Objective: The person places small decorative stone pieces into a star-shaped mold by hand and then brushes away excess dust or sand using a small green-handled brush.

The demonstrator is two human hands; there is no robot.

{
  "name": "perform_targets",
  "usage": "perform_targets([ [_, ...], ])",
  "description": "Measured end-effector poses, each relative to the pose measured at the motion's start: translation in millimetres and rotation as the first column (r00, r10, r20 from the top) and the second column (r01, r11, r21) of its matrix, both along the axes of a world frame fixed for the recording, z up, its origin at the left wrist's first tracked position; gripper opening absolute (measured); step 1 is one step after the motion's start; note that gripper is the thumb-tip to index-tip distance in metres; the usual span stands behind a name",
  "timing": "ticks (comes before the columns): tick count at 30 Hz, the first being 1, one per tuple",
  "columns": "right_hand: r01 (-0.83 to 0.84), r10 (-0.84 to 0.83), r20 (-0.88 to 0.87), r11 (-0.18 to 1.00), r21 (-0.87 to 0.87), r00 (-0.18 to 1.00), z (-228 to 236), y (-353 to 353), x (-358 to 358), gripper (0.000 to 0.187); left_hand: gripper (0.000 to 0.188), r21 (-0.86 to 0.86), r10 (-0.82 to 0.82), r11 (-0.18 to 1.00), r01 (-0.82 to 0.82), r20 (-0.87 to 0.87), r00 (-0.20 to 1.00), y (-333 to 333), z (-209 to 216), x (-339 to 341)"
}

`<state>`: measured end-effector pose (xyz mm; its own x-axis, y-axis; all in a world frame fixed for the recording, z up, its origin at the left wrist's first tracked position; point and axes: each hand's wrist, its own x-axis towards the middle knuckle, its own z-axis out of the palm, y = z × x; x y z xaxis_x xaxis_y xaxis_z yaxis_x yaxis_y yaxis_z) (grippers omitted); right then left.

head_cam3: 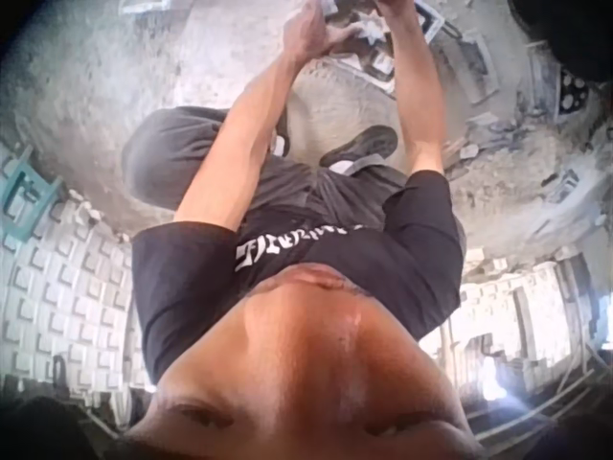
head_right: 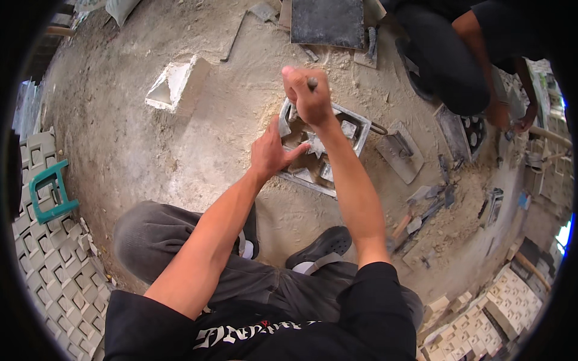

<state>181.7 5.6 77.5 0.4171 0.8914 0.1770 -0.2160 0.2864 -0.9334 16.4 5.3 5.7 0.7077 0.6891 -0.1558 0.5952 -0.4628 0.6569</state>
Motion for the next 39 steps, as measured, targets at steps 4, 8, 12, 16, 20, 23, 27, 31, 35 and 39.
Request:
perform_targets([
  [4, -0.04, 0.041, 0.002, 0.986, -0.163, 0.999, -16, 7, -5, 0.047, 0.094, -0.012, 0.007, 1.0, -0.007, 0.015, 1.0, 0, -7, -6],
  [8, 0.135, -0.134, -0.101, 0.991, 0.002, 0.986, 37, 5, 9, 0.047, 0.095, -0.011, 0.017, 1.0, -0.017, -0.017, 1.0, 0, 1, -6],
  [12, 0.2, -0.2, -0.042, 0.98, -0.018, 0.979, 63, 6, 7, 0.048, 0.097, -0.005, 0.016, 1.0, -0.016, -0.018, 1.0, 3, 2, -7],
  [16, 0.196, -0.195, 0.023, 0.979, -0.061, 0.98, 24, 11, 1, 0.048, 0.1, 0.016, 0.01, 1.0, -0.01, -0.008, 1.0, -1, -2, -2],
  [20, 0.026, -0.019, 0.051, 0.989, -0.146, 0.999, -18, 19, 0, 0.05, 0.103, 0.031, 0.011, 0.999, -0.011, -0.011, 1.0, 1, -5, -4],
  [23, -0.002, 0.015, 0.125, 0.994, -0.105, 0.992, 2, 17, -7, 0.05, 0.103, 0.026, 0.007, 1.0, -0.007, -0.028, 1.0, 3, -8, -9],
  [27, 0.037, -0.033, 0.214, 0.999, -0.017, 0.976, -10, -2, -6, 0.045, 0.102, 0.056, 0.005, 0.998, -0.006, 0.011, 1.0, 0, -8, -1],
  [31, 0.434, -0.397, 0.239, 0.892, -0.128, 0.886, -41, 8, -26, 0.045, 0.1, -0.034, 0.0, 0.999, -0.002, -0.058, 0.998, -3, 2, -3],
  [35, 0.531, -0.524, 0.14, 0.847, -0.017, 0.84, -28, 1, -41, 0.047, 0.098, 0.019, -0.012, 1.0, 0.013, -0.024, 1.0, 1, -10, -4],
  [39, 0.306, -0.363, 0.263, 0.923, 0.234, 0.894, 23, -26, -36, 0.051, 0.099, 0.066, -0.001, 0.998, 0.0, 0.009, 1.0, -3, -9, -6],
])
